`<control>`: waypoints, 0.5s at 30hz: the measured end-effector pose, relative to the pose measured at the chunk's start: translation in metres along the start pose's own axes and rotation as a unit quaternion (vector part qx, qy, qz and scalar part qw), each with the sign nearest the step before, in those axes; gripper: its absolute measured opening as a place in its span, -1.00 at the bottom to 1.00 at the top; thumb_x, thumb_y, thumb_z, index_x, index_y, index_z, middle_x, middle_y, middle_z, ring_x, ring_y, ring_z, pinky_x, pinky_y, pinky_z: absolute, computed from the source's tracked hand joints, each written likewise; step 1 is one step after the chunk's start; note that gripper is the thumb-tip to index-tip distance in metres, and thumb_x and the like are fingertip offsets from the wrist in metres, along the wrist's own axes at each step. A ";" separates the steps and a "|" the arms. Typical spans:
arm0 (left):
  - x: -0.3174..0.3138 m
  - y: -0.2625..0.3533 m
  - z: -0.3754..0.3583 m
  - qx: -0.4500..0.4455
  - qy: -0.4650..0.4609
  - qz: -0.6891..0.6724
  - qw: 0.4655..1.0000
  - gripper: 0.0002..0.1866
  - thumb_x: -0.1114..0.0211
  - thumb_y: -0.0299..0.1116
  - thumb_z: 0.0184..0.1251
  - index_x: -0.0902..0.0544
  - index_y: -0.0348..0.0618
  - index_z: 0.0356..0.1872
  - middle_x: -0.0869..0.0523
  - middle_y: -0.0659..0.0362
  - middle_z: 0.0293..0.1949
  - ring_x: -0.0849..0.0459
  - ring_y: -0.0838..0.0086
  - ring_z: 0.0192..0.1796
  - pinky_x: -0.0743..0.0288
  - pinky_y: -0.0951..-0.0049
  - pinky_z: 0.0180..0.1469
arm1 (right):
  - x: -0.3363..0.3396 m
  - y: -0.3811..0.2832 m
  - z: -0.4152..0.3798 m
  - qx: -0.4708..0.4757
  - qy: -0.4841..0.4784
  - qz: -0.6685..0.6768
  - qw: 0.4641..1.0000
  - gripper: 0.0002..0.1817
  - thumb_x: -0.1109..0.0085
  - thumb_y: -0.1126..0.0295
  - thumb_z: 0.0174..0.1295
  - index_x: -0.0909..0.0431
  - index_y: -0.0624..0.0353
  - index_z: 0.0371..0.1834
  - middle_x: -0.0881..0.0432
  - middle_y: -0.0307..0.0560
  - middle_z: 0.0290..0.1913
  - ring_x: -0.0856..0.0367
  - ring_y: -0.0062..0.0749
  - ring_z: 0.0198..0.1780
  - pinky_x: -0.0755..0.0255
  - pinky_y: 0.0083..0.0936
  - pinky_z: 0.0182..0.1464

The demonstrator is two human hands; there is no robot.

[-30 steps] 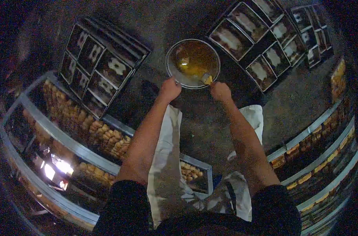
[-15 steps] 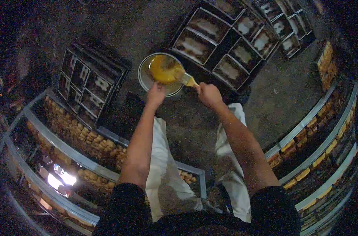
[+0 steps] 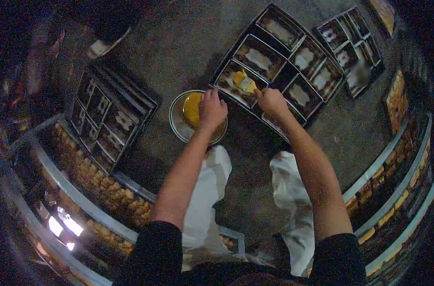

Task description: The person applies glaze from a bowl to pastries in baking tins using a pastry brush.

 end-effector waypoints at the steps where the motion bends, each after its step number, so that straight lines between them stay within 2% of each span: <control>1: 0.008 -0.005 0.017 -0.019 0.000 0.013 1.000 -0.47 -0.16 -0.32 0.09 -0.36 -0.29 0.12 -0.47 -0.07 0.00 -0.40 0.09 0.09 -0.32 0.14 0.09 | -0.010 -0.003 0.016 -0.003 0.003 -0.010 1.000 -0.48 0.17 0.00 0.26 -0.60 0.23 -0.44 -0.58 0.24 -0.43 -0.58 0.11 -0.31 -0.45 -0.14 -0.21; 2: 0.013 -0.010 0.032 -0.038 0.000 0.026 0.999 -0.46 -0.16 -0.31 0.09 -0.35 -0.28 0.14 -0.46 -0.05 0.02 -0.39 0.11 0.11 -0.31 0.14 0.10 | -0.001 -0.022 0.023 -0.017 -0.021 -0.037 0.999 -0.51 0.13 0.02 0.21 -0.62 0.24 -0.41 -0.62 0.18 -0.37 -0.62 0.05 -0.30 -0.50 -0.12 -0.23; 5: 0.014 -0.024 0.070 -0.097 0.011 0.066 0.993 -0.45 -0.18 -0.28 0.09 -0.35 -0.27 0.14 -0.47 -0.03 0.00 -0.39 0.12 0.11 -0.31 0.15 0.11 | -0.013 -0.035 0.057 0.010 -0.033 -0.117 0.993 -0.55 0.08 0.04 0.17 -0.63 0.20 -0.38 -0.64 0.14 -0.35 -0.64 -0.01 -0.30 -0.51 -0.15 -0.26; 6: 0.008 -0.032 0.083 -0.098 -0.005 0.086 0.992 -0.47 -0.19 -0.26 0.10 -0.38 -0.20 0.13 -0.49 -0.02 0.00 -0.43 0.10 0.07 -0.33 0.16 0.09 | -0.010 -0.043 0.057 0.027 -0.044 -0.142 0.988 -0.59 0.07 0.07 0.15 -0.64 0.18 -0.39 -0.65 0.10 -0.34 -0.65 -0.08 -0.29 -0.52 -0.18 -0.29; 9: 0.005 -0.040 0.102 -0.112 -0.032 0.055 0.992 -0.53 -0.21 -0.26 0.09 -0.45 -0.15 0.07 -0.54 -0.01 -0.07 -0.47 0.09 0.02 -0.37 0.16 0.06 | -0.020 -0.018 0.062 0.057 -0.067 -0.208 0.974 -0.57 0.03 0.06 0.14 -0.61 0.24 -0.47 -0.62 0.16 -0.42 -0.63 0.01 -0.33 -0.51 -0.15 -0.26; 12: -0.005 -0.042 0.108 -0.201 -0.059 0.019 0.978 -0.57 -0.24 -0.26 0.05 -0.52 -0.15 0.00 -0.58 -0.01 -0.13 -0.51 0.08 -0.04 -0.39 0.16 0.02 | 0.008 -0.002 0.049 0.105 -0.055 -0.295 0.948 -0.63 -0.05 0.11 0.06 -0.61 0.23 -0.48 -0.62 0.13 -0.43 -0.64 -0.03 -0.34 -0.52 -0.19 -0.28; 15: -0.011 -0.048 0.103 -0.230 0.008 -0.014 0.973 -0.56 -0.26 -0.25 0.02 -0.54 -0.17 -0.03 -0.60 -0.01 -0.18 -0.52 0.09 -0.05 -0.40 0.16 0.01 | 0.019 -0.013 0.040 0.154 -0.050 -0.338 0.927 -0.69 -0.09 0.17 0.01 -0.62 0.24 -0.49 -0.63 0.11 -0.43 -0.64 -0.05 -0.34 -0.52 -0.21 -0.29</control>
Point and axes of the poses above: each hand's wrist, its own z-axis towards the middle knuckle, its own x-axis out of the back of the hand, y = z × x, the point moved 5 cm from there along z, towards the middle knuckle
